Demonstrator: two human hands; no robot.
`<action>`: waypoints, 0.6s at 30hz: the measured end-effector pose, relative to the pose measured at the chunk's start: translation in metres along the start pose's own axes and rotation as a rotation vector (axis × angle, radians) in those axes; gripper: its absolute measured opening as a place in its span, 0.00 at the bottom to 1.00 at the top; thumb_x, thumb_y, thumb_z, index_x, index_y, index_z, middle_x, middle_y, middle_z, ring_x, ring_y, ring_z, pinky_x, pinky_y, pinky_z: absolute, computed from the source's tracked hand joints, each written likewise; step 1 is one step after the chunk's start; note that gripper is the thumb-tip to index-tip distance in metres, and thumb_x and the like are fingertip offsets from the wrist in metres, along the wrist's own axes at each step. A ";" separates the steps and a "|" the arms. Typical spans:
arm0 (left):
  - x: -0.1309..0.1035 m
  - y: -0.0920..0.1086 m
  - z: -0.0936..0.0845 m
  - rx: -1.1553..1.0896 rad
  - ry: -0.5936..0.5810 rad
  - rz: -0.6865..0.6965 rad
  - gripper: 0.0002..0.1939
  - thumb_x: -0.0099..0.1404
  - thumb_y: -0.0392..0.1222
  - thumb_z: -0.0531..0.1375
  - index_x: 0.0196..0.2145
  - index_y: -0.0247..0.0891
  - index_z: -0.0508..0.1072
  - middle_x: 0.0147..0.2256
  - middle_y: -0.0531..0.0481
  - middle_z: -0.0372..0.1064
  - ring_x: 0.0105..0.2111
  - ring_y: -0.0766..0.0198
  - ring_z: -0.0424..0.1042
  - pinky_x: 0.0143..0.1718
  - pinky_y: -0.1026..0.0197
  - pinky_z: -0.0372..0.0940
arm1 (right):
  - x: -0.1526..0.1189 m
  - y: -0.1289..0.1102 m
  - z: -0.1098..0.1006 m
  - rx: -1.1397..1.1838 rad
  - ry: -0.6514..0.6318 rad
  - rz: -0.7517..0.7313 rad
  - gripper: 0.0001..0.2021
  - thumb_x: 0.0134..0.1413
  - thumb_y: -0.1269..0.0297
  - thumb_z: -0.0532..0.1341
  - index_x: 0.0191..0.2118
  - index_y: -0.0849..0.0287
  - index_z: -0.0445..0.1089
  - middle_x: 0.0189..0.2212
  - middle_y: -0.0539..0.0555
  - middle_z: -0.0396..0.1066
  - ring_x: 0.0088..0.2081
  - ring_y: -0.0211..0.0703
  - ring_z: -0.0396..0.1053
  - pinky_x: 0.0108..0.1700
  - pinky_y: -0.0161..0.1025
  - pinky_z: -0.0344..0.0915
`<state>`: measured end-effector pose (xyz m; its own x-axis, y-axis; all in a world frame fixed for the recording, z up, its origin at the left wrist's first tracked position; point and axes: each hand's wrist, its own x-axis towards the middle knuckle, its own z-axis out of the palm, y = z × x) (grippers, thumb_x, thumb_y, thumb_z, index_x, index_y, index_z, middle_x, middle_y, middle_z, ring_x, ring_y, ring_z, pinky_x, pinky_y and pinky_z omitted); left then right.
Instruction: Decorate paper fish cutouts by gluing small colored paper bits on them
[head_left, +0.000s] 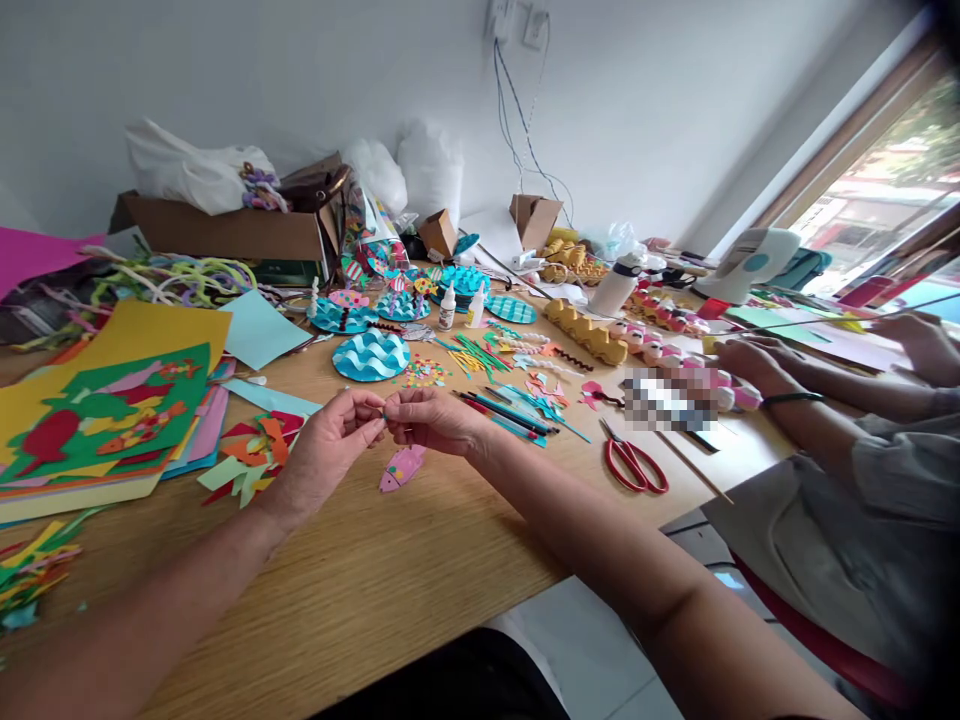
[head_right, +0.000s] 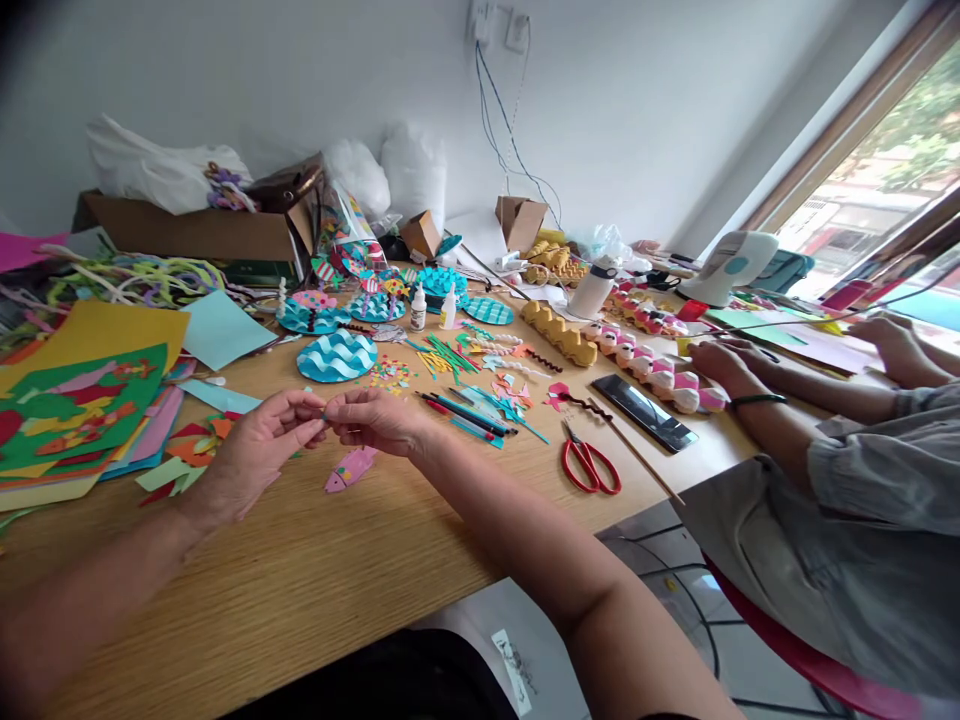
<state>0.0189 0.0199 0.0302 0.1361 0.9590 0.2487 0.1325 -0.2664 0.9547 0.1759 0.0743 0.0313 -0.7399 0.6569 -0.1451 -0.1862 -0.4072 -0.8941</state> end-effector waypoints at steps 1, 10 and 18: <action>0.001 0.001 0.002 0.008 -0.001 0.004 0.07 0.57 0.41 0.58 0.34 0.38 0.68 0.30 0.54 0.67 0.30 0.68 0.68 0.33 0.64 0.65 | -0.002 0.001 0.001 0.001 0.006 -0.003 0.13 0.37 0.62 0.68 0.25 0.63 0.64 0.18 0.45 0.62 0.21 0.27 0.57 0.25 0.29 0.53; -0.004 -0.002 0.012 0.056 0.034 -0.050 0.06 0.54 0.41 0.59 0.31 0.38 0.69 0.28 0.52 0.69 0.29 0.65 0.69 0.32 0.63 0.67 | -0.011 0.015 0.006 -0.054 0.149 -0.044 0.16 0.33 0.59 0.69 0.22 0.63 0.64 0.16 0.43 0.59 0.19 0.27 0.54 0.23 0.29 0.49; -0.008 -0.014 0.011 0.131 0.078 -0.033 0.07 0.53 0.42 0.58 0.31 0.38 0.68 0.29 0.53 0.69 0.31 0.64 0.71 0.34 0.62 0.67 | -0.010 0.023 0.011 -0.157 0.244 -0.070 0.14 0.29 0.62 0.69 0.23 0.63 0.67 0.18 0.44 0.64 0.20 0.27 0.57 0.24 0.30 0.50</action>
<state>0.0265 0.0151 0.0133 0.0534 0.9708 0.2340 0.2631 -0.2397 0.9345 0.1717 0.0516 0.0170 -0.5482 0.8207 -0.1610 -0.1149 -0.2646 -0.9575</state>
